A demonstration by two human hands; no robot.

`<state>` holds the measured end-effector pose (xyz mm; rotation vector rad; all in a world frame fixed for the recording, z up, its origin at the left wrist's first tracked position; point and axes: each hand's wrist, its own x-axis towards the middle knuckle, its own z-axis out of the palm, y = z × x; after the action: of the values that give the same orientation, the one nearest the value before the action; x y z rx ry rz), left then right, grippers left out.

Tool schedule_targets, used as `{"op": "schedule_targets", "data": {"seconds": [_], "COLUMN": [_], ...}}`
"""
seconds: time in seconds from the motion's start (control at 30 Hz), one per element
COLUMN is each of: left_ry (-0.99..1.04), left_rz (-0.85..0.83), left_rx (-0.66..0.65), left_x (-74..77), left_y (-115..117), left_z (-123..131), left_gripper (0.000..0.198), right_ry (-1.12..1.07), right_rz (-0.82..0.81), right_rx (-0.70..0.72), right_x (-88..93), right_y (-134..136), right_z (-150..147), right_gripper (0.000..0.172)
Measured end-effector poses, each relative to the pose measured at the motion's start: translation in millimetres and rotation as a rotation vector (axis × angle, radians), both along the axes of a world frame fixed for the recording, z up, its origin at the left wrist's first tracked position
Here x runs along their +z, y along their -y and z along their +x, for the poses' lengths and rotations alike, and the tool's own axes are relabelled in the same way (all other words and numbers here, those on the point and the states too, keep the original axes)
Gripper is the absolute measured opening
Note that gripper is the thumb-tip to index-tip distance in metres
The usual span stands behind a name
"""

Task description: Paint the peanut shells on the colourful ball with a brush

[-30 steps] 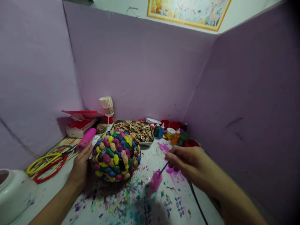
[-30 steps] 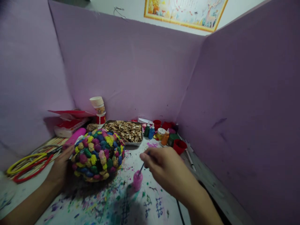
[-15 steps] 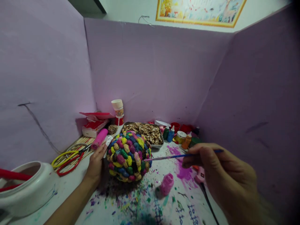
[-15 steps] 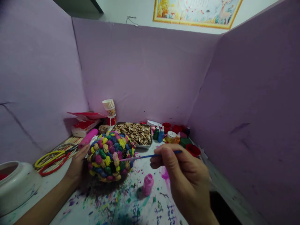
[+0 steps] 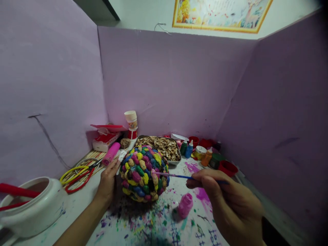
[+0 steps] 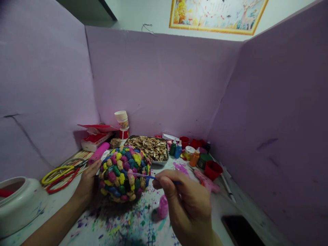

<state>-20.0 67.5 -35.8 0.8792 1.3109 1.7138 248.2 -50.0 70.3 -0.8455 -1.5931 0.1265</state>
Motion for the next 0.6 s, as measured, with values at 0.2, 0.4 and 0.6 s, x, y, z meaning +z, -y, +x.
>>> {"op": "schedule_targets", "data": {"seconds": [0.2,0.4,0.6], "left_ry": [0.043,-0.022,0.024], "left_rz": [-0.011,0.016,-0.003], "left_rx": [-0.006,-0.016,-0.006], "left_x": [-0.5,-0.4,2.9], "left_y": [0.4,0.5,2.1], "left_z": [-0.4,-1.9,0.4], "left_gripper": [0.042,0.032,0.033], "right_ry": [0.043,0.104,0.090], "right_rz": [0.017,0.020,0.031], "right_rx": [-0.038,0.006,0.020], "right_x": [3.8,0.9,-4.9], "right_y": [1.6,0.2,-3.7], "right_z": [1.9,2.3,0.4], "right_gripper": [0.018,0.019,0.017]}}
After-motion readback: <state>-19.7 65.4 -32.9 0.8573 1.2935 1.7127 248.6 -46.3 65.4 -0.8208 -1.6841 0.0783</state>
